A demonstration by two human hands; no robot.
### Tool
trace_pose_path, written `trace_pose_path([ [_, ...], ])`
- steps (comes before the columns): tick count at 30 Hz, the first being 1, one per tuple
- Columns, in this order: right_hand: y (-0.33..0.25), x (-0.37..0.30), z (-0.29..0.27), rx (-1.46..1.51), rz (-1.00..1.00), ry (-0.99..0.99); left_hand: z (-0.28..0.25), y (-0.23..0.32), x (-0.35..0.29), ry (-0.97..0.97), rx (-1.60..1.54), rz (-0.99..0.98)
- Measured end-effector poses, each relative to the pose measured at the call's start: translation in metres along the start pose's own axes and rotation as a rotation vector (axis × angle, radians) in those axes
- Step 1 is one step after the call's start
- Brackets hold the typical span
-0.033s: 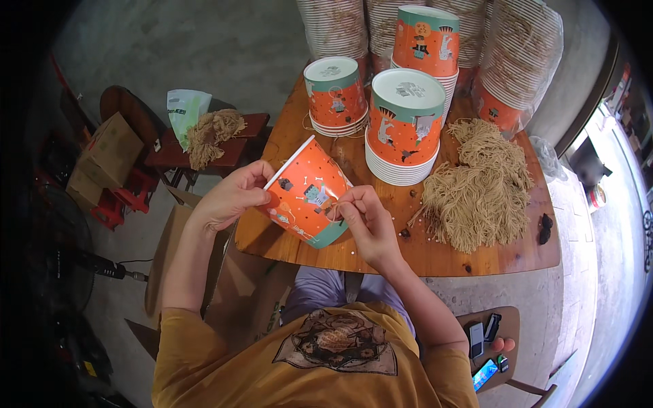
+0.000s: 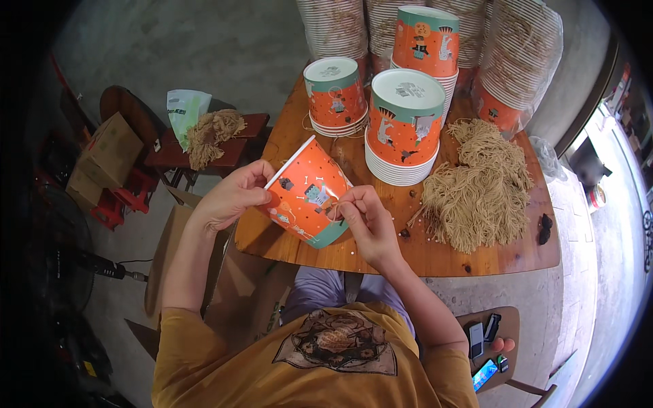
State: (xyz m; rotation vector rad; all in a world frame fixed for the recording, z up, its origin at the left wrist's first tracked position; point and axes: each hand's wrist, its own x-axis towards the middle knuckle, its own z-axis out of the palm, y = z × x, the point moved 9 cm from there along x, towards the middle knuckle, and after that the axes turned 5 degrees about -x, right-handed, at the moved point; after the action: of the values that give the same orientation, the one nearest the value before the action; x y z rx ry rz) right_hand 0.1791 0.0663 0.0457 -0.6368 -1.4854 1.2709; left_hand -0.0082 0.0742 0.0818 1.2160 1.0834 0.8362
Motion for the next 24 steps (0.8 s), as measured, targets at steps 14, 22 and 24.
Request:
trace_pose_path([
  [14, -0.012, 0.003, 0.011, -0.159, -0.116, 0.028, 0.024, -0.001, 0.014, -0.057, 0.059, -0.085],
  [22, -0.051, -0.01, 0.035, -0.868, -0.649, -0.028, 0.037, -0.002, 0.017, -0.12, 0.081, -0.079],
  [24, -0.023, -0.004, 0.022, -0.649, -0.307, -0.045, 0.04, -0.002, 0.016, -0.122, 0.076, -0.076],
])
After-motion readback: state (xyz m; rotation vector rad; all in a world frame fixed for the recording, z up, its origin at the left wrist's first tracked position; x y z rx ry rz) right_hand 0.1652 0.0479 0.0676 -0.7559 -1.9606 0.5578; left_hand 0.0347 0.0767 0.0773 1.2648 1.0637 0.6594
